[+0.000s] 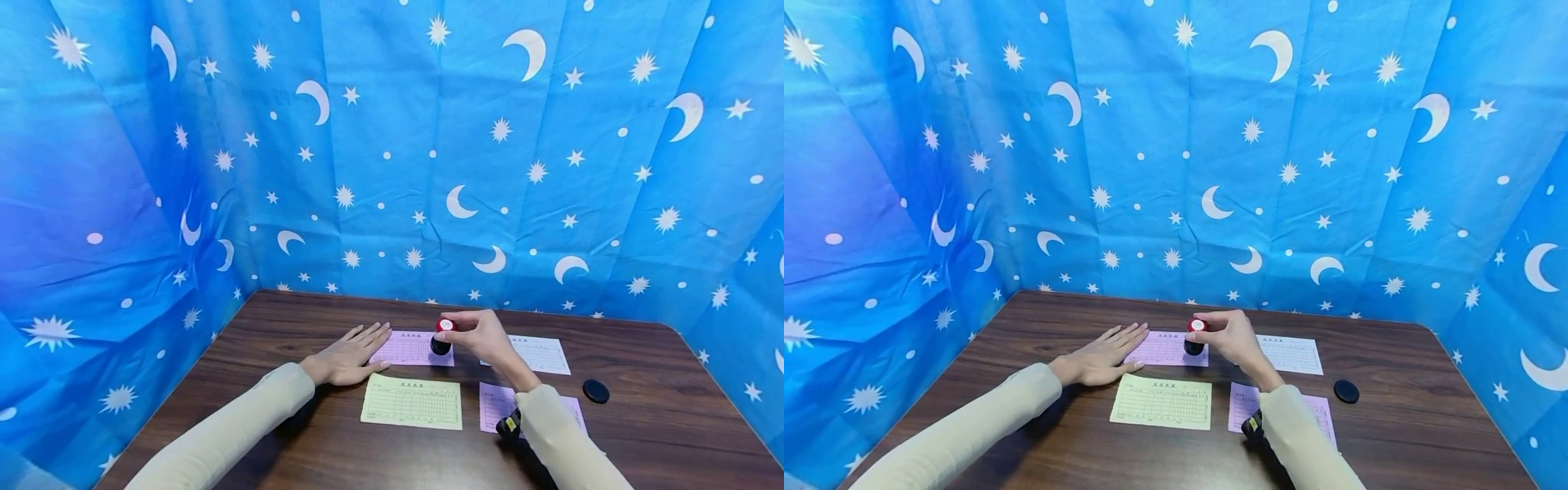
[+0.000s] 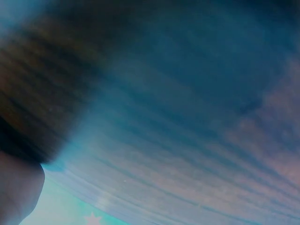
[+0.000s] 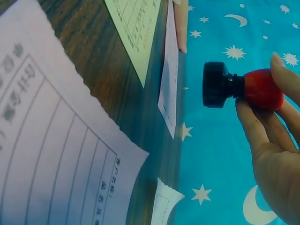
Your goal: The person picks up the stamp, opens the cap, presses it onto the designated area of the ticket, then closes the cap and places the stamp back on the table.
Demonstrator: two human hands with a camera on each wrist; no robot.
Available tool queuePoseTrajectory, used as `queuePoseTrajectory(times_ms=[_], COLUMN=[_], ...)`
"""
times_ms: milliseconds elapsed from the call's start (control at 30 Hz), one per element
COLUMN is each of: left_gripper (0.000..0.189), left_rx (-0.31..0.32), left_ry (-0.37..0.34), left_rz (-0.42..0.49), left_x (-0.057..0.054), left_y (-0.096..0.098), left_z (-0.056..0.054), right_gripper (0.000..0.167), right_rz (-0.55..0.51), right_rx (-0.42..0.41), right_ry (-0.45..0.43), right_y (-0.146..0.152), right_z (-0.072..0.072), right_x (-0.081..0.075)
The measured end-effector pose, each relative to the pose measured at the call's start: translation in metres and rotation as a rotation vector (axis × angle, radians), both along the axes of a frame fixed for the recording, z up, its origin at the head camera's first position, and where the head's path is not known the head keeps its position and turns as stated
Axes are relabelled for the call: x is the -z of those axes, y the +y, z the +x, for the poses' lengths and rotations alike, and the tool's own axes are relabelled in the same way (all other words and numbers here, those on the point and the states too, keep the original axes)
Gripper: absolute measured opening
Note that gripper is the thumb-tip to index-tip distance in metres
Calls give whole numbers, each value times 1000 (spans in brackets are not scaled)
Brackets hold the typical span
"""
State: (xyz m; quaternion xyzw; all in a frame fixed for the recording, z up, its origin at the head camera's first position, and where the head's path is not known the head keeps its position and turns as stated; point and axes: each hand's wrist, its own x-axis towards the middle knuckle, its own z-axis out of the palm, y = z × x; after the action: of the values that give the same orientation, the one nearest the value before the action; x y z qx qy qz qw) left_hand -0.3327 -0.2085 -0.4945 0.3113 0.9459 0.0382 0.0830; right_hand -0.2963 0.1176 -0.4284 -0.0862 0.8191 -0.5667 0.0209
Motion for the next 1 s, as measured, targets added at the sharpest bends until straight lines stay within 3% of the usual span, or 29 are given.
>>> queuePoseTrajectory(times_ms=[233, 733, 1000], left_gripper=[68, 68, 70], left_rx=[32, 16, 29], left_ry=[7, 15, 38], left_rz=[15, -7, -3], left_x=[1, 5, 13], left_y=[-3, -2, -6], left_z=[-2, -5, -10], right_gripper=[48, 49, 47], right_rz=[37, 136, 144], right_rx=[-4, 17, 14], right_ry=[11, 6, 4], right_y=[-7, -9, -11], right_z=[-3, -5, -5], right_x=[3, 9, 14])
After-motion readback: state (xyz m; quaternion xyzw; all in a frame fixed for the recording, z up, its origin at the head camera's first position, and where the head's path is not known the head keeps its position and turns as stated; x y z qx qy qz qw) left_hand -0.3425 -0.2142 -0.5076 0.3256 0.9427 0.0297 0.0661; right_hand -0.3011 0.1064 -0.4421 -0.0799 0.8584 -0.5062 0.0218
